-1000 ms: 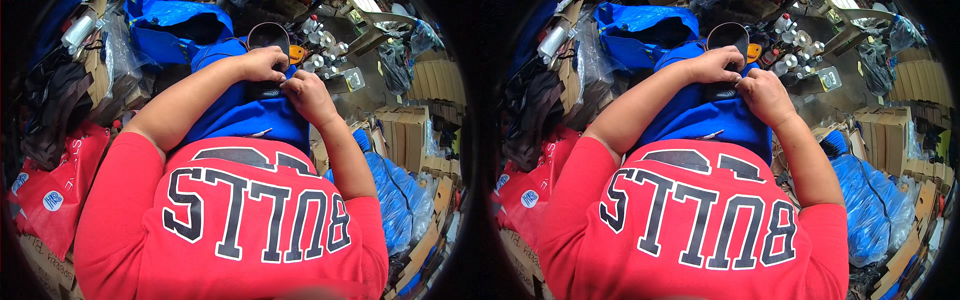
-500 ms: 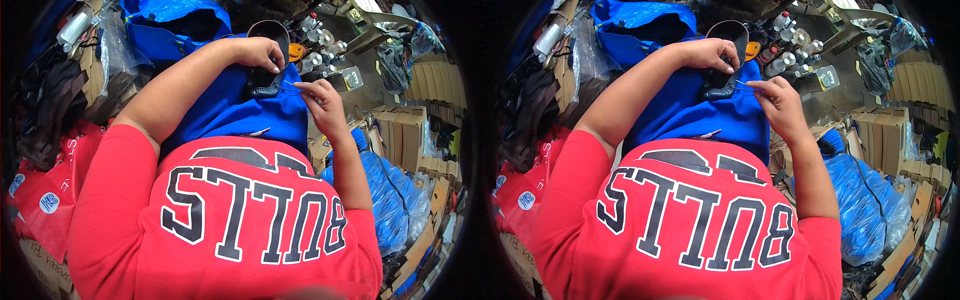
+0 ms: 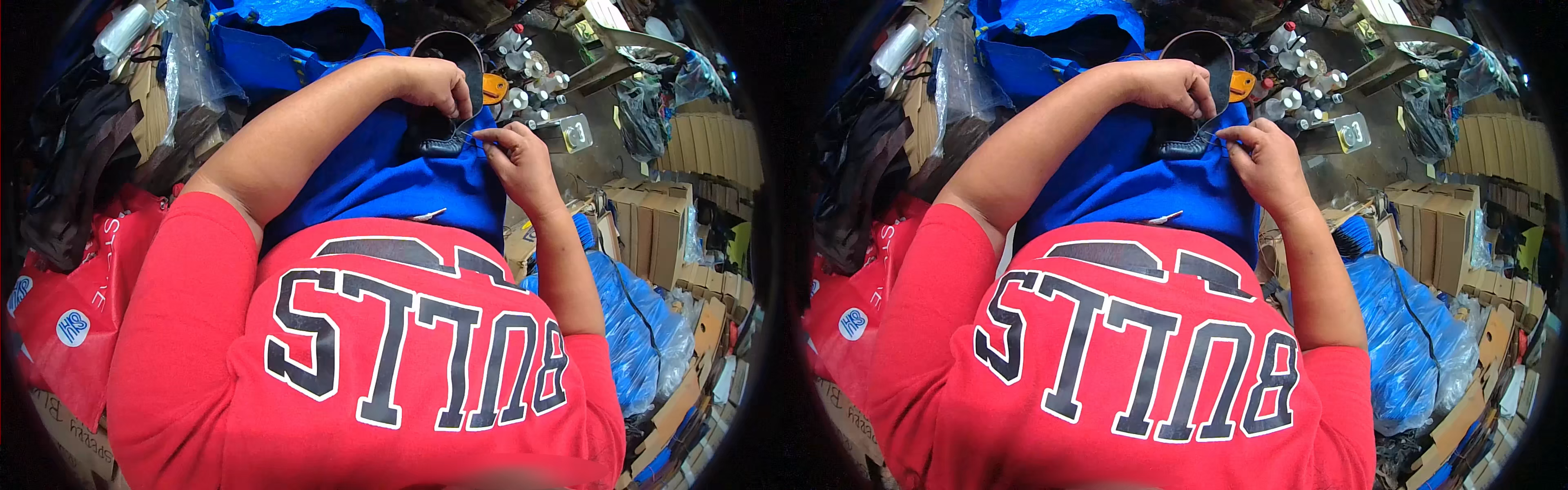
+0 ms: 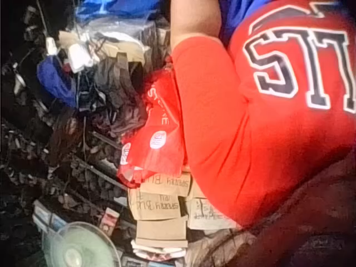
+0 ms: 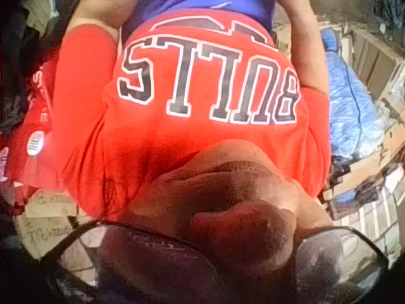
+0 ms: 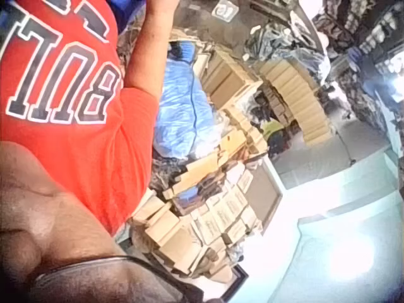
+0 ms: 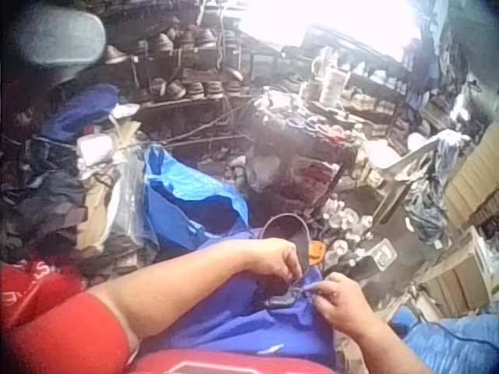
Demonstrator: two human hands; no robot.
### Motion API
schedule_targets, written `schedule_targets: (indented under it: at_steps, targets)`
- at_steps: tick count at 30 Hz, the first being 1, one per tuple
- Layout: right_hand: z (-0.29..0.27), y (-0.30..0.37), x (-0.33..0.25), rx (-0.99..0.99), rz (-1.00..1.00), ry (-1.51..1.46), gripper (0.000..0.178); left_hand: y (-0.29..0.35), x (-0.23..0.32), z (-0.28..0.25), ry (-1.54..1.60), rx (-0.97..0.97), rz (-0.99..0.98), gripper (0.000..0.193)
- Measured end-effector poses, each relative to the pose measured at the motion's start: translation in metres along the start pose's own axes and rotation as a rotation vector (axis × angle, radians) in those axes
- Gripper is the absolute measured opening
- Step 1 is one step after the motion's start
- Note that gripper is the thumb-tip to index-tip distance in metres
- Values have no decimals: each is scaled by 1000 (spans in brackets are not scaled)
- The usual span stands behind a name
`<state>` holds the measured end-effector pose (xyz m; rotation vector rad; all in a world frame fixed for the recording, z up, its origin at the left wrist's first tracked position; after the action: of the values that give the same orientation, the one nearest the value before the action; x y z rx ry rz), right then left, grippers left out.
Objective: Hand-stitching a black leather shoe component using a needle and thread.
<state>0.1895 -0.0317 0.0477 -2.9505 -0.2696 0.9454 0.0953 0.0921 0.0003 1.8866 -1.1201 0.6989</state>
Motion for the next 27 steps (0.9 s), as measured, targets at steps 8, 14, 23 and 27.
schedule_targets:
  at_steps: [8, 14, 23, 27]
  targets:
    - [7, -5, 30, -60, 71, -310, 17, -4, 6, 0, -47, -20, 42, 23]
    - [5, -12, 14, -147, 20, -108, 21, -8, 2, 0, -66, -22, 66, 24]
    - [11, -8, 23, -74, 9, -246, 22, -9, -1, -1, -87, -81, 84, 32]
    - [1, -14, -4, -92, -52, -8, 19, -5, -2, 1, -96, -81, 64, 33]
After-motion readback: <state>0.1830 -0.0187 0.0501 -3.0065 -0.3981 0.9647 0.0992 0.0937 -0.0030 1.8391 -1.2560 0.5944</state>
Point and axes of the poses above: each hand's wrist, its own y-axis away from the middle knuckle, its own z-axis out of the palm, x = y × z, the point moved 6 cm from there along -y, towards the middle knuckle, and after that the axes turned 11 degrees about -z, right-handed, at the moved point
